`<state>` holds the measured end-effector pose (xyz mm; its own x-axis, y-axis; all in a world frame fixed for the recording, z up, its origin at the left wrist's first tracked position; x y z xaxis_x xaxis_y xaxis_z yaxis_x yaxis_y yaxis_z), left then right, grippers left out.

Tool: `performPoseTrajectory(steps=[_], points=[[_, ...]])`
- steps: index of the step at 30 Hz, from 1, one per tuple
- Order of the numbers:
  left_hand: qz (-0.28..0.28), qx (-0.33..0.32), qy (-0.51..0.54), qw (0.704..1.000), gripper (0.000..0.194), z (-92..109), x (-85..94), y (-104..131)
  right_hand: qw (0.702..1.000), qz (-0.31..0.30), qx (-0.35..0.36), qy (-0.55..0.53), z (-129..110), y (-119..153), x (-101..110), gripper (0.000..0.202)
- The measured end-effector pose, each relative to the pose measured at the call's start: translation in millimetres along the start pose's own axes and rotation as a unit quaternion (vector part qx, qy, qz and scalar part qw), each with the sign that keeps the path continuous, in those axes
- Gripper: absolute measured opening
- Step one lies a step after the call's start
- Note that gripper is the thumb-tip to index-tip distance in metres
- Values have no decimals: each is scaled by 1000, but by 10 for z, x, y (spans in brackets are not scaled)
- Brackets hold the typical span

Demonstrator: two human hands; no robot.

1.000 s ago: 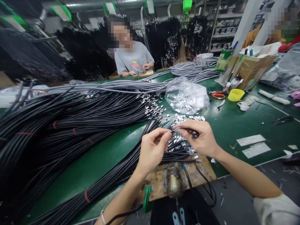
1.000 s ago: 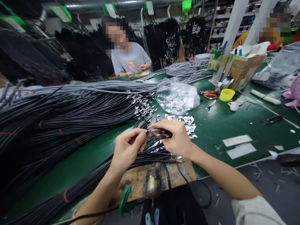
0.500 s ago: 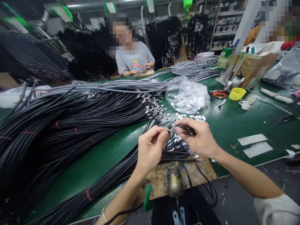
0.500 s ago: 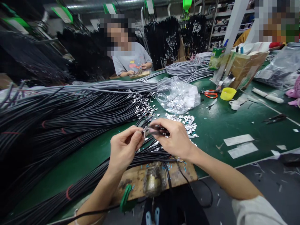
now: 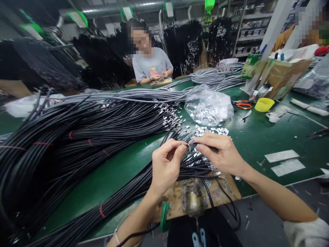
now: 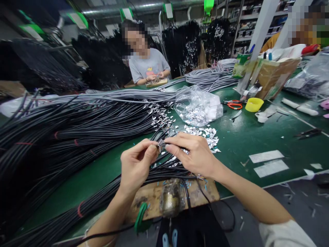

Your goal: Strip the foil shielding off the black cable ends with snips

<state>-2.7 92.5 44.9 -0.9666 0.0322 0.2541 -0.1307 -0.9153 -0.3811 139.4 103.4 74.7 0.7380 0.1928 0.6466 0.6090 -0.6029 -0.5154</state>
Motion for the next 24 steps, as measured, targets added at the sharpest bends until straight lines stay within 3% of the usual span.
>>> performPoseTrajectory(steps=[4,9,11,14,17,20,24], points=[[-10,9,0,1000,23,-6,-5,-12,1000,-1,10,4,-18,-1,19,19],[-135,49,90,986,40,-57,-178,-47,1000,-5,12,-27,-5,-24,32,20],[-111,4,33,993,33,64,-114,-48,997,5,-21,-77,73,-38,71,21],[-5,-114,-131,985,5,363,28,32,978,-1,-83,-193,217,-53,71,28],[38,-195,-238,951,14,522,-22,142,958,-50,-139,-246,308,-49,-33,32],[48,-245,-303,920,21,542,-136,219,955,-56,-170,-236,361,-19,-72,21],[46,-252,-376,890,26,497,-265,268,988,14,-91,-124,207,4,27,7]])
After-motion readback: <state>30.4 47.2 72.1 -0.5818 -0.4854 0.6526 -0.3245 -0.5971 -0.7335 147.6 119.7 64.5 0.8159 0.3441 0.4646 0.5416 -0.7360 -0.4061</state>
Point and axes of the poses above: each hand's wrist, its own y-axis away from the middle knuckle, its own x-axis out of the back of the hand, z = x × y, the point moved 9 cm from there along -y, towards the middle knuckle, and after that the axes turned 13 degrees about -z, right-handed, at the moved point
